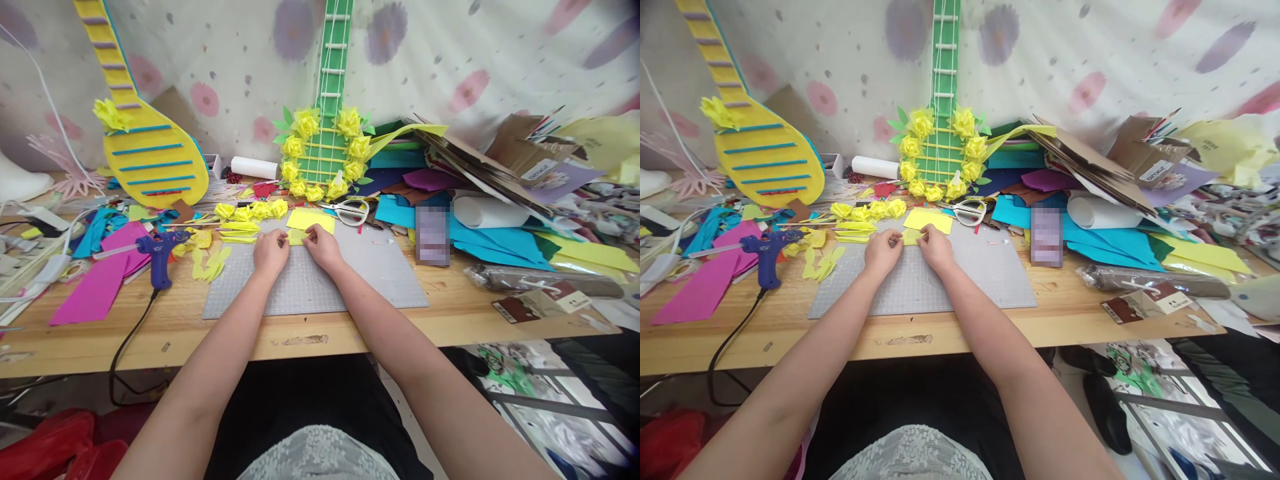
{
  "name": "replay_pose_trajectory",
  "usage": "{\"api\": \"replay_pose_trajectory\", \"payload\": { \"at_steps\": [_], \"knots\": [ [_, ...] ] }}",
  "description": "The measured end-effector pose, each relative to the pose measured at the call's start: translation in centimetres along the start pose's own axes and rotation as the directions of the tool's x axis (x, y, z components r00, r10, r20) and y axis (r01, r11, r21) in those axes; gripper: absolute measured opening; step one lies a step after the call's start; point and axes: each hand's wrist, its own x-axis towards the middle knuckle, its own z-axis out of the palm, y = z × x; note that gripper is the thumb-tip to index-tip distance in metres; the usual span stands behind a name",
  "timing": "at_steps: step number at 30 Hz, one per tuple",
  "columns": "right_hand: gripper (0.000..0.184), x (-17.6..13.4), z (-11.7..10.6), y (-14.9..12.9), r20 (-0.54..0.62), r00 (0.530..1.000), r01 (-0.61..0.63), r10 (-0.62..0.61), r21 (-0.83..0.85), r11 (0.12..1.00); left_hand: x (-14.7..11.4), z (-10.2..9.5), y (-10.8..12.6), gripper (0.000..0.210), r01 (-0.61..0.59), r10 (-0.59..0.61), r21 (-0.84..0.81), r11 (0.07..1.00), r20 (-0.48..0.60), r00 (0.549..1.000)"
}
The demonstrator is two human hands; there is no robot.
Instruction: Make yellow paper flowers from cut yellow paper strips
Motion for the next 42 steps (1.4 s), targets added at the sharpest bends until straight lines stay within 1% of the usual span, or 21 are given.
{"api": "replay_pose_trajectory", "payload": {
  "at_steps": [5,8,14,19,23,32,38,42],
  "knots": [
    [0.023,-0.2,0.2,-0.5,-0.007,1.000,-0.005,0.004,-0.093,0.996,0.1,0.2,0.1,0.020,0.000,0.000,-0.001,1.000,-0.029,1.000],
    [0.021,-0.4,0.1,-0.8,0.000,1.000,0.004,-0.004,-0.131,0.991,0.1,0.3,0.1,0.020,0.004,-0.003,0.015,1.000,-0.027,1.000],
    [0.018,-0.7,0.1,-1.2,-0.008,0.999,0.042,-0.046,-0.236,0.971,0.0,0.3,0.3,0.020,-0.050,0.053,0.068,0.996,-0.046,0.998],
    [0.015,-0.8,0.3,-1.3,-0.010,0.999,0.046,-0.052,-0.318,0.947,-0.1,0.3,0.4,0.013,-0.083,0.086,0.116,0.990,-0.025,0.996],
    [0.013,-0.8,0.2,-1.5,0.004,0.998,0.055,-0.058,-0.362,0.930,-0.1,0.2,0.4,0.015,-0.128,0.130,0.154,0.980,-0.001,0.991],
    [0.015,-0.9,0.1,-1.8,0.015,0.999,0.054,-0.052,-0.419,0.906,-0.1,0.2,0.5,0.017,-0.117,0.116,0.122,0.986,0.012,0.993],
    [0.017,-1.0,0.1,-1.8,0.033,0.998,0.070,-0.062,-0.475,0.877,-0.2,0.3,0.7,0.020,-0.158,0.153,0.212,0.964,0.039,0.987],
    [0.020,-1.1,0.3,-1.9,0.052,0.995,0.099,-0.085,-0.518,0.850,-0.2,0.5,0.8,0.016,-0.163,0.160,0.246,0.955,0.034,0.987]
  ]
}}
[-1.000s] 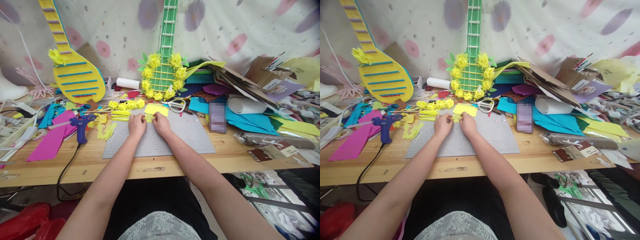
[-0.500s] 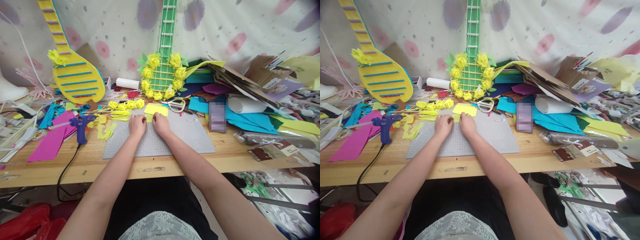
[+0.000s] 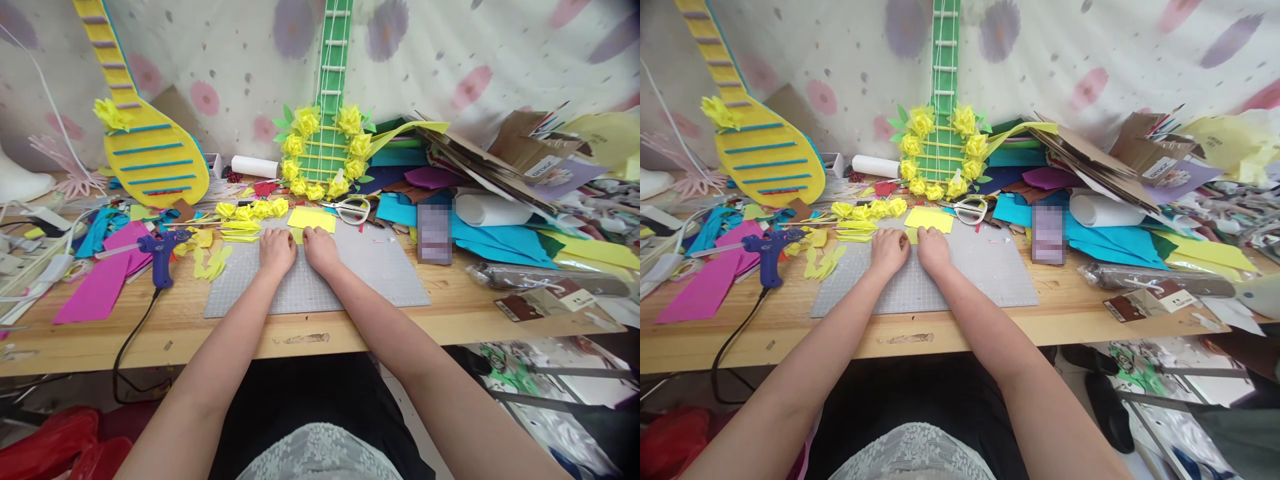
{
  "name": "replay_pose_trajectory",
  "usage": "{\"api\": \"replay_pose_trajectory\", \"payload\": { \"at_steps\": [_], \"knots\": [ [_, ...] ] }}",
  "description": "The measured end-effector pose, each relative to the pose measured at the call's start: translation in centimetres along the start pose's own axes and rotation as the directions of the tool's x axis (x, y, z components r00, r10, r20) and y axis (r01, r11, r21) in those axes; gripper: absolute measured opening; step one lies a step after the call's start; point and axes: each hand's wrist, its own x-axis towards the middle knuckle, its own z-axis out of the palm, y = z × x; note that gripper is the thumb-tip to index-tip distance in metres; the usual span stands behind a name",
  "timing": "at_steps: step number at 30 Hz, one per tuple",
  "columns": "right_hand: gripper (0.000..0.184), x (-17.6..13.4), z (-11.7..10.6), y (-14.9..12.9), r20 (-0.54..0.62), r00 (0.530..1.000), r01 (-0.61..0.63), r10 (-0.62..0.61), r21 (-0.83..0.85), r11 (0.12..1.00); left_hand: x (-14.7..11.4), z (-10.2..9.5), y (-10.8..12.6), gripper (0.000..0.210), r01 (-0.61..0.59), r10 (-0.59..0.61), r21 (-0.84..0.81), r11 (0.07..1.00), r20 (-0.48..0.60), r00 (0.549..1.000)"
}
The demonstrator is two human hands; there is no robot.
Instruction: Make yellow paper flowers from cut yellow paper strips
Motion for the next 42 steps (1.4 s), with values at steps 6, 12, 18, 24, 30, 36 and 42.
{"api": "replay_pose_trajectory", "payload": {
  "at_steps": [6,12,18,24,30,36,42],
  "knots": [
    [0.018,-0.1,0.1,-0.3,-0.014,1.000,0.004,-0.004,-0.036,0.999,0.0,0.2,0.1,0.014,0.048,-0.048,0.002,0.999,-0.004,0.999],
    [0.027,-0.1,-0.1,0.2,0.017,0.999,-0.032,0.032,0.025,0.999,-0.1,0.2,0.0,0.019,0.070,-0.070,-0.009,0.998,-0.006,0.998],
    [0.028,-0.1,-0.4,0.4,0.048,0.996,-0.077,0.073,0.086,0.993,-0.2,0.1,-0.1,0.019,0.092,-0.092,-0.053,0.994,0.004,0.996],
    [0.028,-0.1,-0.6,1.1,-0.013,0.995,-0.088,0.094,0.260,0.962,0.5,-0.3,-1.1,0.020,0.178,-0.189,-0.232,0.956,-0.028,0.982],
    [0.021,0.6,-0.9,3.0,-0.063,0.968,-0.198,0.241,0.393,0.898,2.7,-0.6,-2.4,0.025,0.233,-0.213,-0.287,0.929,0.099,0.972],
    [0.015,0.5,-0.7,3.0,-0.023,0.984,-0.163,0.175,0.256,0.953,4.9,-1.0,-1.6,0.030,0.314,-0.239,-0.179,0.932,0.347,0.907],
    [0.016,0.3,-0.8,2.7,-0.018,0.991,-0.119,0.129,0.272,0.955,4.9,-1.7,-1.2,0.021,0.374,-0.122,-0.376,0.848,0.548,0.827]
  ]
}}
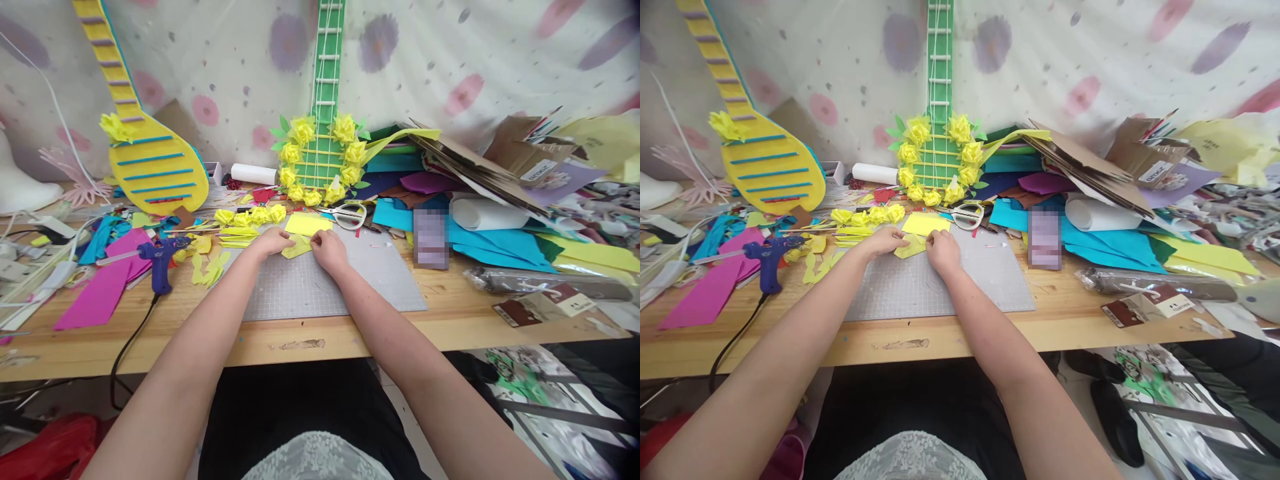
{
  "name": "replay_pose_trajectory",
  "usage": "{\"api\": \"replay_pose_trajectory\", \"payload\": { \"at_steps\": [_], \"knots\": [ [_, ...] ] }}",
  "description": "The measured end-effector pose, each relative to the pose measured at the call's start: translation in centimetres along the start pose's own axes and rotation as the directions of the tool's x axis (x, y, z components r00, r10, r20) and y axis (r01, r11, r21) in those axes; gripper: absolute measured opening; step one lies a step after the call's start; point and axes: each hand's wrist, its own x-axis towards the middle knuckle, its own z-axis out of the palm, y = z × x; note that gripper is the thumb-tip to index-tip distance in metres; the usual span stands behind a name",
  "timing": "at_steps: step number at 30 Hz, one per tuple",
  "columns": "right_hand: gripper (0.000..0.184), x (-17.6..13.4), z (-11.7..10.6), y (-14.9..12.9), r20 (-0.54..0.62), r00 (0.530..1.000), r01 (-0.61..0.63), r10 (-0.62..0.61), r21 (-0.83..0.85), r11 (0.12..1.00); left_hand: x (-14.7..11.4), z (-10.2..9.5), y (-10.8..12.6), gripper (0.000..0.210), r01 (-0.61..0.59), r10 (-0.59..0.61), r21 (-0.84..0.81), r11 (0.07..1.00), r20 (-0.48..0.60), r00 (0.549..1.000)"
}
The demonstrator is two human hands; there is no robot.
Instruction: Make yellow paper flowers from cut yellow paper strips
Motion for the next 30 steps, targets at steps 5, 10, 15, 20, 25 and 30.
{"api": "replay_pose_trajectory", "payload": {
  "at_steps": [5,10,15,20,25,30],
  "knots": [
    [0.015,0.1,0.1,0.1,0.004,1.000,0.023,-0.023,0.045,0.999,-0.3,-0.5,0.8,0.032,-0.010,0.014,-0.072,0.997,0.047,0.999],
    [0.013,0.1,0.1,0.1,0.023,1.000,0.003,-0.004,0.074,0.997,0.9,-0.2,1.7,0.027,-0.069,0.076,0.265,0.962,-0.018,0.997],
    [0.017,0.5,0.3,0.5,-0.044,0.998,-0.035,0.045,0.210,0.977,1.3,0.7,1.5,0.012,-0.138,0.139,0.133,0.981,0.002,0.990],
    [0.029,1.1,0.2,0.8,-0.156,0.967,-0.119,0.201,0.419,0.900,-0.2,1.5,0.3,0.023,-0.274,0.232,-0.147,0.950,-0.254,0.939],
    [0.026,0.8,-0.4,0.4,-0.255,0.961,0.006,0.108,0.409,0.913,-1.6,2.2,-0.6,0.030,-0.198,0.019,-0.565,0.801,-0.307,0.951],
    [0.036,-0.3,-0.4,-0.7,-0.163,0.969,0.223,-0.186,0.245,0.944,-2.6,2.6,-0.8,0.046,-0.162,-0.021,-0.742,0.651,-0.231,0.973]
  ]
}}
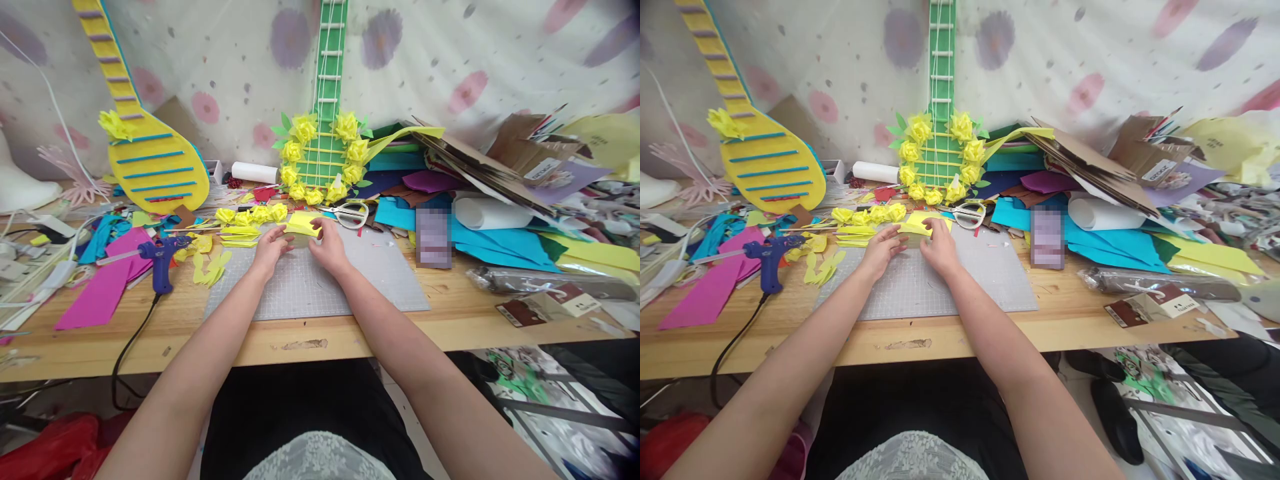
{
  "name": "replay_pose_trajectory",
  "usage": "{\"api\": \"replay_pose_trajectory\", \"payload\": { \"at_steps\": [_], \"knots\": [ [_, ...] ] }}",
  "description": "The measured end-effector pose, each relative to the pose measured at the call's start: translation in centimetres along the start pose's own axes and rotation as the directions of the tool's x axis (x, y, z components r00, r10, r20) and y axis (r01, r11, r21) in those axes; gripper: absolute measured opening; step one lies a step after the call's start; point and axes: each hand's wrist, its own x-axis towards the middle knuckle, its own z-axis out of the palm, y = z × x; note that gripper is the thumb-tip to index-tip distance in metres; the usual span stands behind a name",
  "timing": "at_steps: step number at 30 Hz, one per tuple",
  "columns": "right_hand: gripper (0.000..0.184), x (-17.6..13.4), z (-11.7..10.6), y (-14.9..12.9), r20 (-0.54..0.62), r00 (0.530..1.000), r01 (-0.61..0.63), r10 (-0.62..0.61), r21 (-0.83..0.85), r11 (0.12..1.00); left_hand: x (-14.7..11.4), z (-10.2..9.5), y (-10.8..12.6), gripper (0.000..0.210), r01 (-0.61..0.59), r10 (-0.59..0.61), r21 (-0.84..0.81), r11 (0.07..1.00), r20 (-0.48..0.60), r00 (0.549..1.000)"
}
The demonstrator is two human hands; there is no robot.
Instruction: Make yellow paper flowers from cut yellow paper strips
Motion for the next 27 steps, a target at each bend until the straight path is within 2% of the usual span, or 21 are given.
{"api": "replay_pose_trajectory", "payload": {
  "at_steps": [2,4,7,8,10,12,14,16,19,22,27],
  "knots": [
    [0.040,-0.2,0.3,-0.4,0.058,0.998,0.028,-0.025,-0.055,0.998,-0.3,0.0,0.0,0.047,-0.004,0.004,0.013,1.000,0.018,1.000],
    [0.039,-0.3,0.6,-0.6,0.081,0.997,0.006,0.002,-0.092,0.996,-0.6,-0.1,-0.2,0.046,-0.013,0.012,0.073,0.997,0.025,1.000],
    [0.038,-0.1,0.9,-0.4,0.105,0.992,-0.064,0.075,-0.103,0.993,-1.1,-0.7,-0.5,0.043,-0.073,0.061,0.321,0.944,0.046,0.997],
    [0.038,0.0,0.9,-0.2,0.113,0.989,-0.081,0.092,-0.103,0.991,-1.2,-1.0,-0.6,0.042,-0.124,0.110,0.447,0.886,0.057,0.992],
    [0.038,0.0,0.9,0.0,0.123,0.987,-0.087,0.100,-0.112,0.990,-1.5,-1.5,-0.7,0.039,-0.241,0.262,0.683,0.689,0.075,0.962],
    [0.036,0.1,0.8,0.2,0.131,0.988,-0.062,0.078,-0.125,0.990,-1.7,-1.9,-0.6,0.041,-0.306,0.369,0.797,0.521,0.113,0.923],
    [0.035,0.0,0.7,0.4,0.147,0.988,-0.031,0.050,-0.125,0.992,-1.7,-2.1,-0.6,0.041,-0.338,0.397,0.829,0.445,0.155,0.905],
    [0.034,0.0,0.6,0.5,0.165,0.986,-0.018,0.036,-0.108,0.994,-1.5,-2.2,-0.7,0.038,-0.333,0.369,0.837,0.434,0.172,0.913],
    [0.033,0.0,0.5,0.7,0.184,0.983,-0.012,0.025,-0.070,0.997,-1.2,-2.3,-1.0,0.031,-0.284,0.329,0.847,0.448,0.140,0.934],
    [0.031,0.0,0.6,0.9,0.197,0.980,-0.018,0.025,-0.038,0.999,-0.9,-2.4,-1.1,0.028,-0.271,0.332,0.851,0.450,0.122,0.935],
    [0.026,0.3,1.0,1.1,0.214,0.970,-0.124,0.118,0.014,0.992,-0.7,-2.2,-1.0,0.026,-0.247,0.344,0.858,0.450,0.089,0.935]
  ]
}}
